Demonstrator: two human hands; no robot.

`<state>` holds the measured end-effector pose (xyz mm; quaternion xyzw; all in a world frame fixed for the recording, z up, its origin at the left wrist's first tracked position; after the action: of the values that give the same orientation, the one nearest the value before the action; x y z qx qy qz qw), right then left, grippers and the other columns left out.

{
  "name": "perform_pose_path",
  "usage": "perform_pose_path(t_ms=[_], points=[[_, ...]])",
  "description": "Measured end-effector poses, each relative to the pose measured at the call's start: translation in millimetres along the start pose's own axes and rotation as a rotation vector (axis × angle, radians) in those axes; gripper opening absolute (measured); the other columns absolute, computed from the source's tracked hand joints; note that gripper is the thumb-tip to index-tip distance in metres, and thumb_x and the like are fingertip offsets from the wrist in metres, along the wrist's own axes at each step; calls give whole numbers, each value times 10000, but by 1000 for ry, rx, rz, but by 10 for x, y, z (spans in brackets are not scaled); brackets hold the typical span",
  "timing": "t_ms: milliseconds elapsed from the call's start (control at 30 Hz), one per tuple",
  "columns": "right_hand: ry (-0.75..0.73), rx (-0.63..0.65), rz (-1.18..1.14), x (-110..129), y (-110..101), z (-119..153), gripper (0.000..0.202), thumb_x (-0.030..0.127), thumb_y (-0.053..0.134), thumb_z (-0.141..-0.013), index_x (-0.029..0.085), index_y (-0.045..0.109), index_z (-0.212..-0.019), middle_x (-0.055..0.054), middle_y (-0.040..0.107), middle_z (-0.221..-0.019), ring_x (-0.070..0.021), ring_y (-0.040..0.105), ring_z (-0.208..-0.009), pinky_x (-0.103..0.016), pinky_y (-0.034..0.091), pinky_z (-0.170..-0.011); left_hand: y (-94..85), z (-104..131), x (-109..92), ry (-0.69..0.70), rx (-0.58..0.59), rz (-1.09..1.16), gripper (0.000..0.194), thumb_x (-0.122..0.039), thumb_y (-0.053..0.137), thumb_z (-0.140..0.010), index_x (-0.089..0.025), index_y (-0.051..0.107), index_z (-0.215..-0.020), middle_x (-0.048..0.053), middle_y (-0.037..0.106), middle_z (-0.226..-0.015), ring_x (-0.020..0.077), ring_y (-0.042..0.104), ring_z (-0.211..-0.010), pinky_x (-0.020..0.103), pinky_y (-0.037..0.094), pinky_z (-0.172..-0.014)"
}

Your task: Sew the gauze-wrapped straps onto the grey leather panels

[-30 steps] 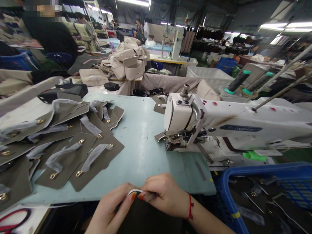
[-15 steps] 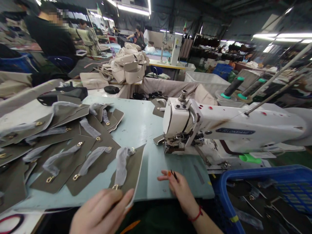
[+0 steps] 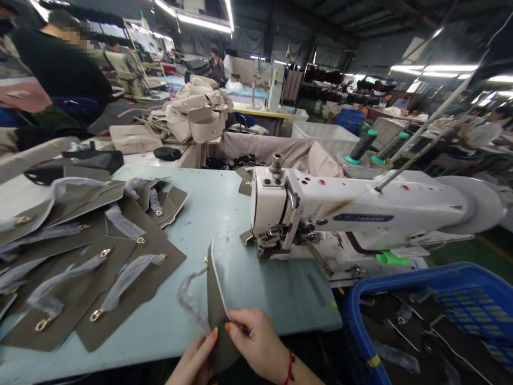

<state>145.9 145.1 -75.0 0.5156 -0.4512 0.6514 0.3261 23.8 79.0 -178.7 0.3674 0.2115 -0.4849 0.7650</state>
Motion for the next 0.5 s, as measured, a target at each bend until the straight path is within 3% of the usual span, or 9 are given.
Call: perform_pose_path(t_ms=[167, 300, 500], points=[[86, -214, -112, -72, -356, -258, 241, 299, 510, -888, 141, 599, -730, 14, 536, -623, -103, 471, -572, -191, 339, -520, 602, -388, -598, 74, 41, 92, 328, -333, 764, -707, -122, 653, -933, 46, 727, -804, 170, 675, -726, 235, 535, -648], [160, -351, -71, -197, -697, -382, 379, 369, 497, -899, 146, 541, -595, 2, 555, -547, -113, 517, -534, -197, 363, -530, 1018, -707, -977, 155, 107, 100, 362, -303, 764, -709, -107, 606, -969, 47, 719, -784, 151, 653, -645, 242, 530, -597], [158, -435, -97, -182, -961, -519, 380, 360, 514, -885, 157, 589, -572, -17, 629, -550, -138, 588, -587, -210, 425, -624, 1288, -1016, -1228, 204, 138, 62, 369, -299, 780, -674, -112, 621, -950, 43, 723, -787, 134, 642, -618, 213, 502, -574]])
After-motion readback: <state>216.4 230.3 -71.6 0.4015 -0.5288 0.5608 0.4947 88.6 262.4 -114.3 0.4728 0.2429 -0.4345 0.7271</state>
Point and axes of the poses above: each hand's wrist, its own z-axis away from the middle knuckle, its own y-axis out of the palm, x = y × z, the point moved 10 cm from there along -z, towards the middle knuckle
